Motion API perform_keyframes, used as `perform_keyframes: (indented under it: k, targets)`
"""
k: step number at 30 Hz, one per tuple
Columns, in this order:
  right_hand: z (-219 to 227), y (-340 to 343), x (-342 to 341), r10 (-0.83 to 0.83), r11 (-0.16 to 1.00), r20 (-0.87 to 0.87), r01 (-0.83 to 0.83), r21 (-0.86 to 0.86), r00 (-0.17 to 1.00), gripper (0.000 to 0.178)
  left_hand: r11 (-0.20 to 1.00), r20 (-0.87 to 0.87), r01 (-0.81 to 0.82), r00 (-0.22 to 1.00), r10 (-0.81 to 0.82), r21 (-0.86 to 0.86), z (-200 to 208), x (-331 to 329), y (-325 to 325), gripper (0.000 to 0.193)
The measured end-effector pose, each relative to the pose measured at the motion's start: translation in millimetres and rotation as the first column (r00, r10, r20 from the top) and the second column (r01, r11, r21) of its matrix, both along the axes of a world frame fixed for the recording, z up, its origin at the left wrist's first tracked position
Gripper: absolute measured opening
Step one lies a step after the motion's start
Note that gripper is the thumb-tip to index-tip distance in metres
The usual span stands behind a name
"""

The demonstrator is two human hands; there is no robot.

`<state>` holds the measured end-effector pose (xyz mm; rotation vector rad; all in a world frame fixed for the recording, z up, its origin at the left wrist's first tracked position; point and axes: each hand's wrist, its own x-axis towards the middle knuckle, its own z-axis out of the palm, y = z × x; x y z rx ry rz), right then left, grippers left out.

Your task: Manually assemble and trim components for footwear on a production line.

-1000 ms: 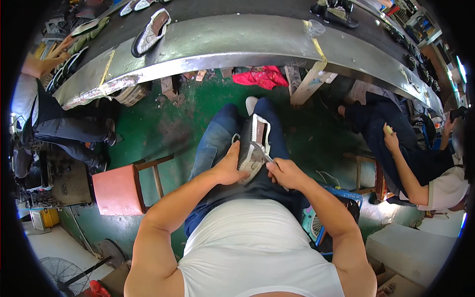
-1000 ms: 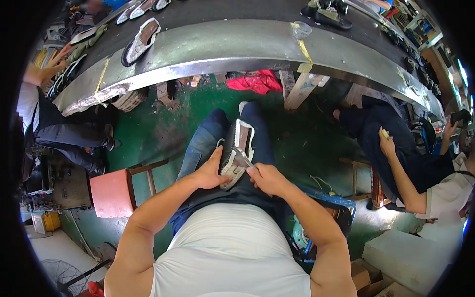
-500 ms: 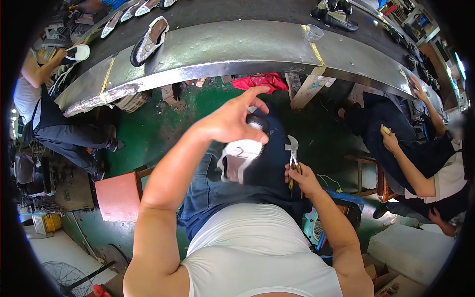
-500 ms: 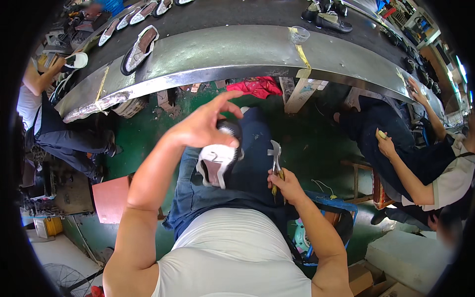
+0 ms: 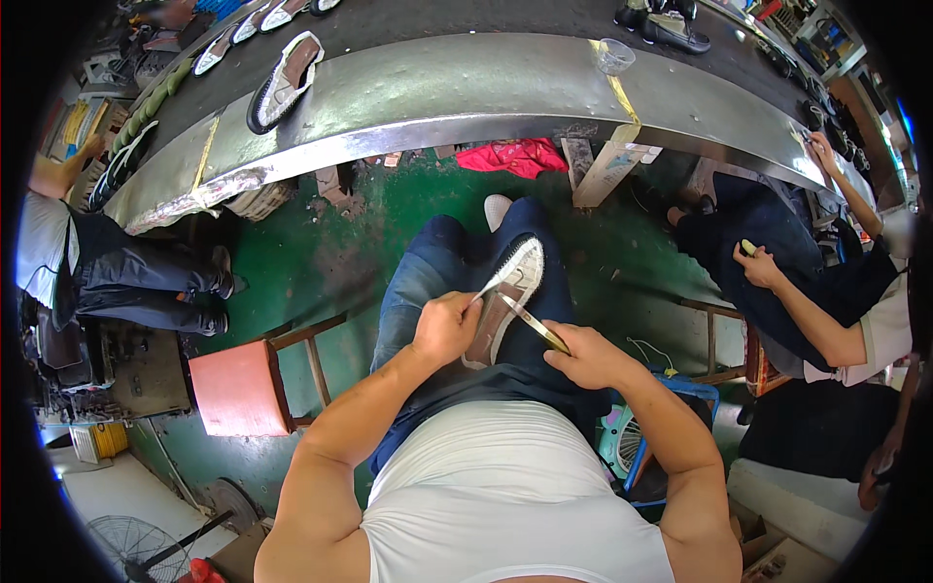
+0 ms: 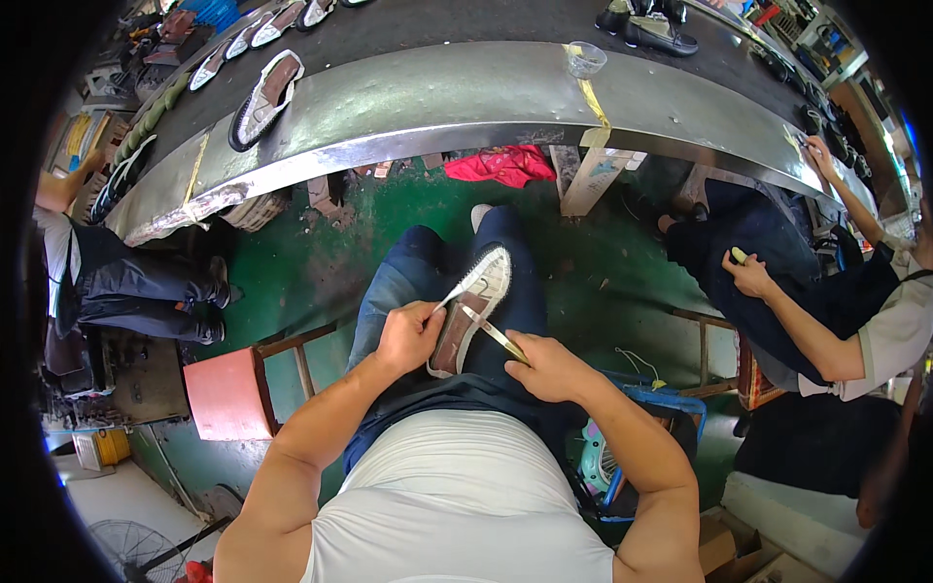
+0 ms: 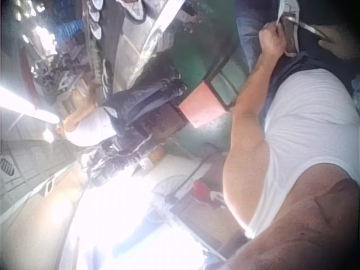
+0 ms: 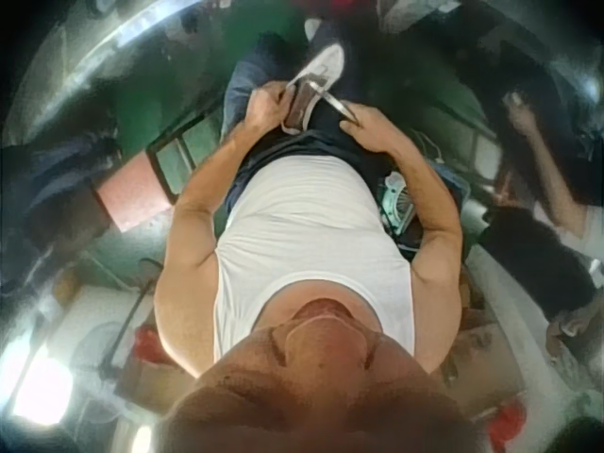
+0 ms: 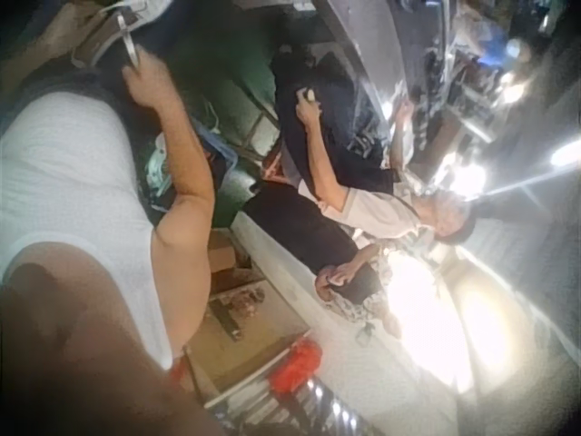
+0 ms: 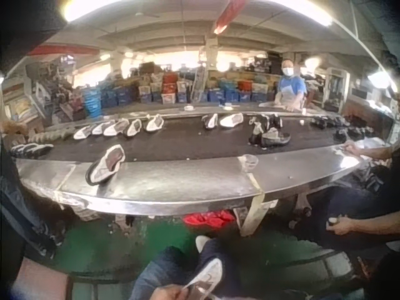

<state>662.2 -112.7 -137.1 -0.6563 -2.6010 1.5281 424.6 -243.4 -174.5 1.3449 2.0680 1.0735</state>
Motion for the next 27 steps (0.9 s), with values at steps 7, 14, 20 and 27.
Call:
perform_keyframes:
  k: [7, 14, 20, 27]
  targets:
    - [45.1, 46.7, -38.1, 0.257, 0.906, 0.487, -0.032, -0.423, 0.835, 0.029, 0.979, -0.15, 0.115, 0.985, -0.09, 0.17, 5.2, 16.5, 0.7, 0.015]
    - [39.6, 32.4, -60.8, 0.208, 0.968, 0.497, -0.249, 0.017, 0.843, 0.029, 0.999, 0.975, -0.035, 0.221, 0.02, -0.012, -49.0, 2.9, 9.5, 0.068]
    - [-25.0, -32.3, -53.8, -0.268, 0.957, 0.148, 0.28, -0.07, 0.952, 0.027, 1.0, 0.922, -0.021, 0.387, 0.022, -0.015, -59.0, -4.1, 21.4, 0.069]
    - [7.9, 16.8, -54.1, -0.015, 0.989, 0.281, -0.027, 0.144, 0.96, 0.025, 0.996, 0.906, -0.089, 0.422, 0.036, 0.002, -64.4, 2.3, 24.1, 0.063]
